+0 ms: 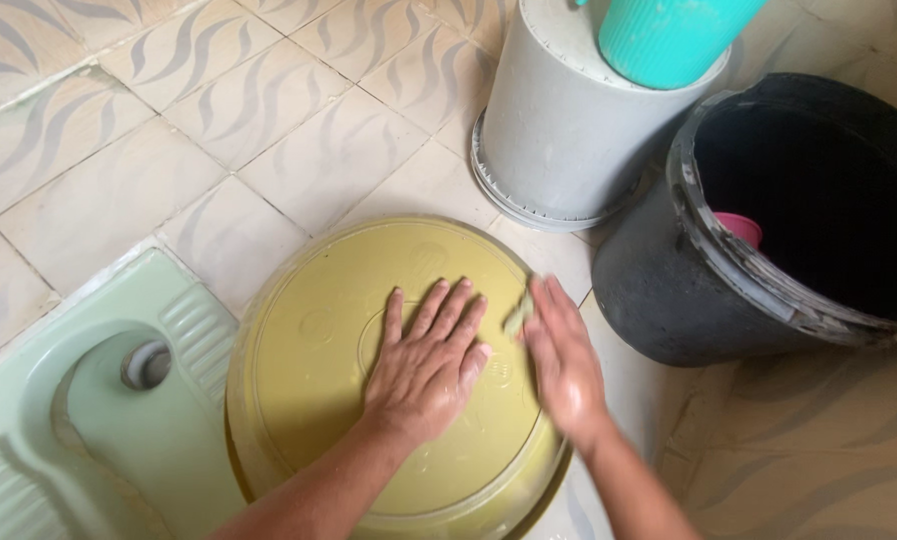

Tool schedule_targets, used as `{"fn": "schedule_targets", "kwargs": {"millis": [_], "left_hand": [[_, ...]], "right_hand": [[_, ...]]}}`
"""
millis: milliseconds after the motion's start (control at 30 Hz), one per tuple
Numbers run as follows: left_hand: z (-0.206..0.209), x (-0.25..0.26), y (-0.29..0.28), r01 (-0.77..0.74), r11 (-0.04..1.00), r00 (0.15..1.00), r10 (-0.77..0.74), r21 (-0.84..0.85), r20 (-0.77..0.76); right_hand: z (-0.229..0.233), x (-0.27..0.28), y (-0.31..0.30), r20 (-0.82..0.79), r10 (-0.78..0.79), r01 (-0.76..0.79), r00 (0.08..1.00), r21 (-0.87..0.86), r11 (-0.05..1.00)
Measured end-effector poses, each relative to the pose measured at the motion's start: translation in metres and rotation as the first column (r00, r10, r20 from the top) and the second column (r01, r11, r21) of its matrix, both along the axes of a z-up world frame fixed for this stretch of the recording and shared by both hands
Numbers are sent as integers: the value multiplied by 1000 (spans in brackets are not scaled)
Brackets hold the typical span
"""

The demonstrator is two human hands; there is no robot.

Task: The person washes a turquoise plastic cup in a yellow basin filled with soapy water, then scrubs the inside and outside of the yellow basin using a sponge. The person flips the basin over to scrub the bottom and sides, then places it back upright.

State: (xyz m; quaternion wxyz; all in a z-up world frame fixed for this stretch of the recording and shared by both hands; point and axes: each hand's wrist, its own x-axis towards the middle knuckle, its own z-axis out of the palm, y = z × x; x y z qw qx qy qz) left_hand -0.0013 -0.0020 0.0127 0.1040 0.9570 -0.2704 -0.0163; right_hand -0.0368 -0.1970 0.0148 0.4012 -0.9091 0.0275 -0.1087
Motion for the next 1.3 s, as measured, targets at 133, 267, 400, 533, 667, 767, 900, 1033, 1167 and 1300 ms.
{"fn": "schedule_targets", "kwargs": {"millis": [133,267,400,533,667,767,900,1033,1167,1300], "left_hand": [[6,3,-1,-13,986,997,25,-166,72],[10,8,1,-36,986,998,26,-162,-64],[16,17,2,21,998,988,-11,61,-154],[15,24,13,78,992,997,-75,98,-31],[10,22,17,95,995,995,-96,33,34],[11,13,28,33,960,999,-37,-277,-11],[22,10,31,8,836,1000,-14,-548,-6],[29,11,27,-1,837,1000,-10,-547,-17],[26,9,26,-4,838,1000,16,-546,18],[16,15,20,-12,863,995,59,-505,77]], "right_hand": [[-41,-113,59,176,-21,97,984,-440,893],[-98,-143,141,303,98,126,948,-641,757],[-115,-120,224,179,360,-147,916,-685,713],[-113,-120,207,199,494,-130,846,-822,554],[-95,-111,116,264,350,-43,899,-741,670],[-43,-90,63,123,143,-37,982,-614,788],[23,-3,36,-162,145,-217,976,-653,725],[64,87,42,-480,38,-355,877,-592,724],[67,125,61,-481,-12,-305,877,-575,759],[42,95,60,-360,93,-347,928,-749,564]]}}
